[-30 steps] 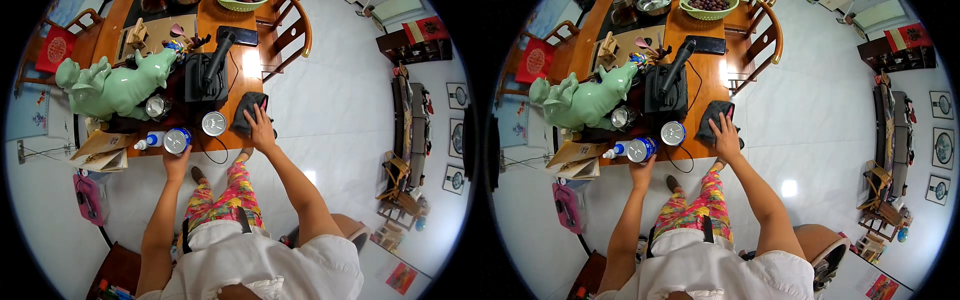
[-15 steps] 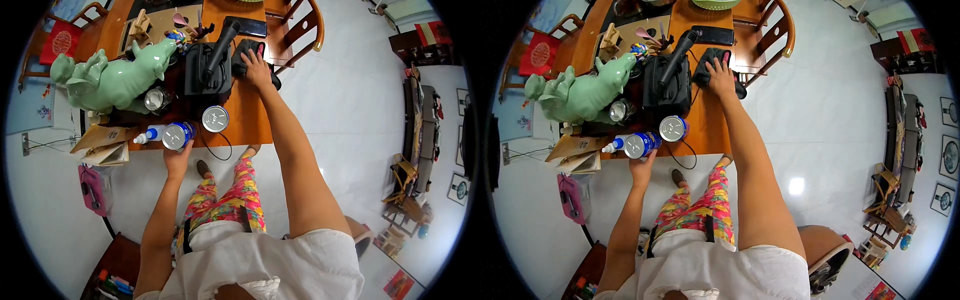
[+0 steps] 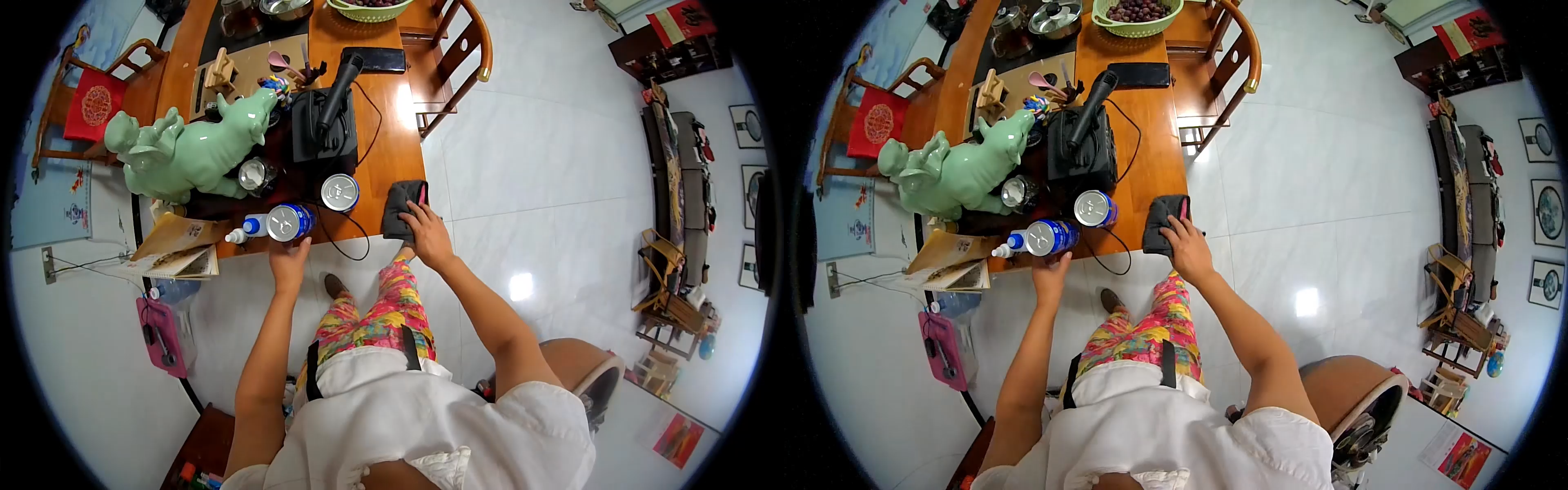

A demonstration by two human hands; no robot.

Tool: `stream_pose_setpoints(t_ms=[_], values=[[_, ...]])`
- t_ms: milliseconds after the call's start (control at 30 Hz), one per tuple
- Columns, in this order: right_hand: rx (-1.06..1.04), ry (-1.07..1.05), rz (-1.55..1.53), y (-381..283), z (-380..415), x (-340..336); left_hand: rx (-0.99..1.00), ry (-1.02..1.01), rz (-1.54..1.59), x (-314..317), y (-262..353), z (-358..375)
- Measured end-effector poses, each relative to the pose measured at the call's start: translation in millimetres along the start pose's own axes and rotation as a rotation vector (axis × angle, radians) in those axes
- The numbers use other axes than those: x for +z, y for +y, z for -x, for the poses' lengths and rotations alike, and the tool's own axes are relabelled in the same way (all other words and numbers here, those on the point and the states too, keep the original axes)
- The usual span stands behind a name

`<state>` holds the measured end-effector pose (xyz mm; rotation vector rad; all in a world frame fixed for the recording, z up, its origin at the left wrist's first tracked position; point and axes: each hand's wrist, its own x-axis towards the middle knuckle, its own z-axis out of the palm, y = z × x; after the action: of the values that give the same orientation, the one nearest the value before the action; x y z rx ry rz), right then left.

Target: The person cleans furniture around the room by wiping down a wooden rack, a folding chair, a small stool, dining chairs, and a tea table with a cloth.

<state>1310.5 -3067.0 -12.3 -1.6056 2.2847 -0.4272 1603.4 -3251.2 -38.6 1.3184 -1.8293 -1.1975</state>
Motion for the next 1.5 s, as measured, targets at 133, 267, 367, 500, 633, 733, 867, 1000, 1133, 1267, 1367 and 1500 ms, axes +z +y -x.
stream_pose_setpoints(t_ms=[133,267,367,500,633,733,867,1000,1133,1267,1367,1500], values=[[0.228,0.058,-0.463,1.2,-20.5,-30.4,-0.010,-0.022,-0.089,-4.1,-7.8,7.7],[0.633,0.151,-0.443,-17.2,-59.1,-66.3,-0.087,0.005,-0.074,-3.6,-7.2,17.0],[0.244,0.401,-0.031,-9.6,-58.8,-25.9,-0.124,-0.003,-0.088,-3.2,4.7,18.0],[0.259,0.196,0.130,-3.6,-70.2,34.2,-0.155,0.010,-0.051,-5.0,-0.7,22.7],[0.287,0.278,0.051,26.8,-144.1,32.6,-0.188,0.004,-0.018,-4.5,4.4,23.9],[0.242,0.292,0.112,48.5,-200.9,29.9,-0.174,0.050,0.022,0.7,-4.6,27.0],[0.192,0.344,0.137,50.0,-214.0,23.5,-0.166,0.021,-0.066,4.5,-2.5,28.4],[0.228,0.285,0.015,25.7,-143.6,18.5,-0.077,0.018,-0.282,2.0,-4.4,25.0],[0.222,0.233,0.017,8.0,-85.7,13.5,0.160,0.045,-0.576,-4.4,-23.1,25.1],[0.281,0.305,-0.024,24.3,-120.2,23.9,0.235,-0.050,-0.704,-16.8,-23.6,20.8],[0.451,0.284,-0.273,48.0,-169.1,10.8,0.245,-0.122,-0.799,-22.5,-20.1,20.6],[0.632,0.127,-0.301,85.7,-209.5,3.7,0.221,-0.156,-0.854,-23.0,-20.3,17.9]])
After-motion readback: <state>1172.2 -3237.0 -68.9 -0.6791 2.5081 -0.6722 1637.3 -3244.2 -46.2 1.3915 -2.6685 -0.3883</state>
